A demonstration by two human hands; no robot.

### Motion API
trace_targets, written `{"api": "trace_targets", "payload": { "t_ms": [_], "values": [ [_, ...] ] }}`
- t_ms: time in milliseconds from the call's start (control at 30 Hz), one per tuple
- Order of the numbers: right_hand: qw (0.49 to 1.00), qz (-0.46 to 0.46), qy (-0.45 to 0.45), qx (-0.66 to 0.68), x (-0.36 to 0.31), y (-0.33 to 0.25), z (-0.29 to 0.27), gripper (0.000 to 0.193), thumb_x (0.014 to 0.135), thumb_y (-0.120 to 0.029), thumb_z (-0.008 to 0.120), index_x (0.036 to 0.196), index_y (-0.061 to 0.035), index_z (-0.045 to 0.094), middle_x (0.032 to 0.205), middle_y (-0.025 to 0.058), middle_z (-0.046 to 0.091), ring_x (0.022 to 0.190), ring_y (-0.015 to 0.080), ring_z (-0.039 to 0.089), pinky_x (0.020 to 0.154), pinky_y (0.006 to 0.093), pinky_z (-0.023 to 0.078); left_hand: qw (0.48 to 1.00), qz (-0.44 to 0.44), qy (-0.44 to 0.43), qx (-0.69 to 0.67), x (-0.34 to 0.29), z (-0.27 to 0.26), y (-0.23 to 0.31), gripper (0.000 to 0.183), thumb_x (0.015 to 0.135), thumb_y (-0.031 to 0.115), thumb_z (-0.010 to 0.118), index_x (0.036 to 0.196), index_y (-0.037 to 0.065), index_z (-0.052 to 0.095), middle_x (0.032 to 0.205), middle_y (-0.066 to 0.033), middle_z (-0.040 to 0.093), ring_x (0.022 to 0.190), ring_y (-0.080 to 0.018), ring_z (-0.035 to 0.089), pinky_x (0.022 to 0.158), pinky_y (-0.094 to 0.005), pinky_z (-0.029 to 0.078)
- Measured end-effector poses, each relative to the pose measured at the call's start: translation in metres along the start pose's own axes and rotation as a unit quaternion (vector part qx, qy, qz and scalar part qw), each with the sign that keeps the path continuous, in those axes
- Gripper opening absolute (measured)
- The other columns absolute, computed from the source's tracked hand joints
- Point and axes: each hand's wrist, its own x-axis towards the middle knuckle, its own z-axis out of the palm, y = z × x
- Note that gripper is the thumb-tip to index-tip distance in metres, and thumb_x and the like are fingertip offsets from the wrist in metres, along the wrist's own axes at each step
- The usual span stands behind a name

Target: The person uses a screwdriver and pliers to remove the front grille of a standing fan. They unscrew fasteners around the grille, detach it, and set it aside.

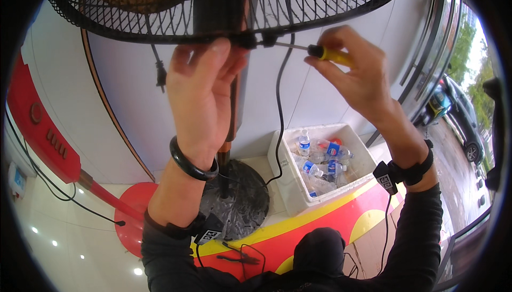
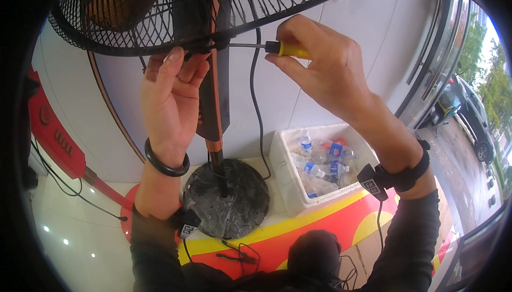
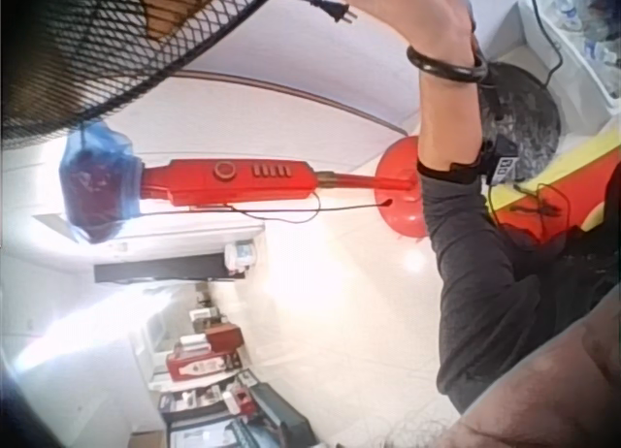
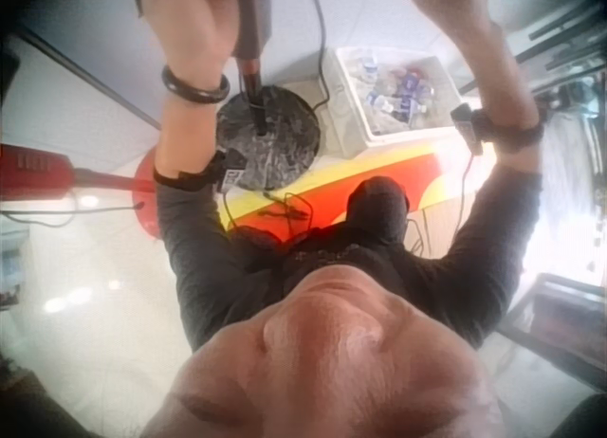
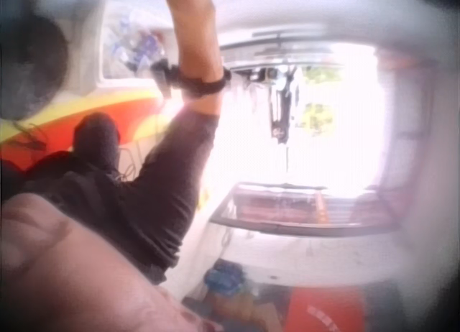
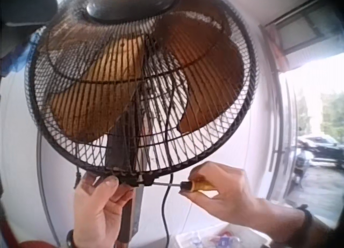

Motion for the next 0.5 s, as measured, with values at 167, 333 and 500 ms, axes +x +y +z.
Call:
{"api": "trace_targets", "payload": {
  "t_ms": [167, 333, 500],
  "values": [
    [0.997, 0.067, -0.015, 0.025, -0.006, -0.004, 0.004, 0.026, 0.078, -0.012, 0.076, 0.092, -0.0038, 0.056, 0.079, 0.012, 0.067, 0.065, 0.0295, 0.065, 0.058, 0.0331, 0.05, 0.999, -0.018, -0.041, -0.015, -0.002, -0.009, -0.006, 0.029, 0.092, 0.011, 0.06, 0.116, -0.001, 0.049, 0.111, -0.0139, 0.062, 0.106, -0.0249, 0.062, 0.094, -0.0365, 0.047],
    [0.974, 0.209, -0.077, 0.048, -0.024, -0.007, -0.006, 0.016, 0.086, -0.016, 0.068, 0.09, -0.0036, 0.06, 0.069, 0.0103, 0.065, 0.056, 0.0228, 0.063, 0.051, 0.027, 0.044, 0.997, 0.003, -0.08, -0.019, -0.002, -0.025, 0.005, 0.033, 0.099, 0.025, 0.048, 0.123, 0.003, 0.049, 0.125, -0.0146, 0.054, 0.121, -0.0309, 0.052, 0.103, -0.0413, 0.039],
    [0.833, 0.304, 0.154, 0.437, -0.013, 0.009, 0.001, 0.025, 0.092, -0.015, 0.059, 0.107, 0.0047, 0.058, 0.088, 0.0088, 0.068, 0.07, 0.0096, 0.063, 0.043, 0.0167, 0.031, 0.999, 0.016, -0.047, 0.002, 0.008, -0.036, 0.021, 0.038, 0.097, 0.024, 0.049, 0.128, 0.004, 0.045, 0.128, -0.0145, 0.052, 0.122, -0.0314, 0.05, 0.106, -0.0448, 0.037]
  ]
}}
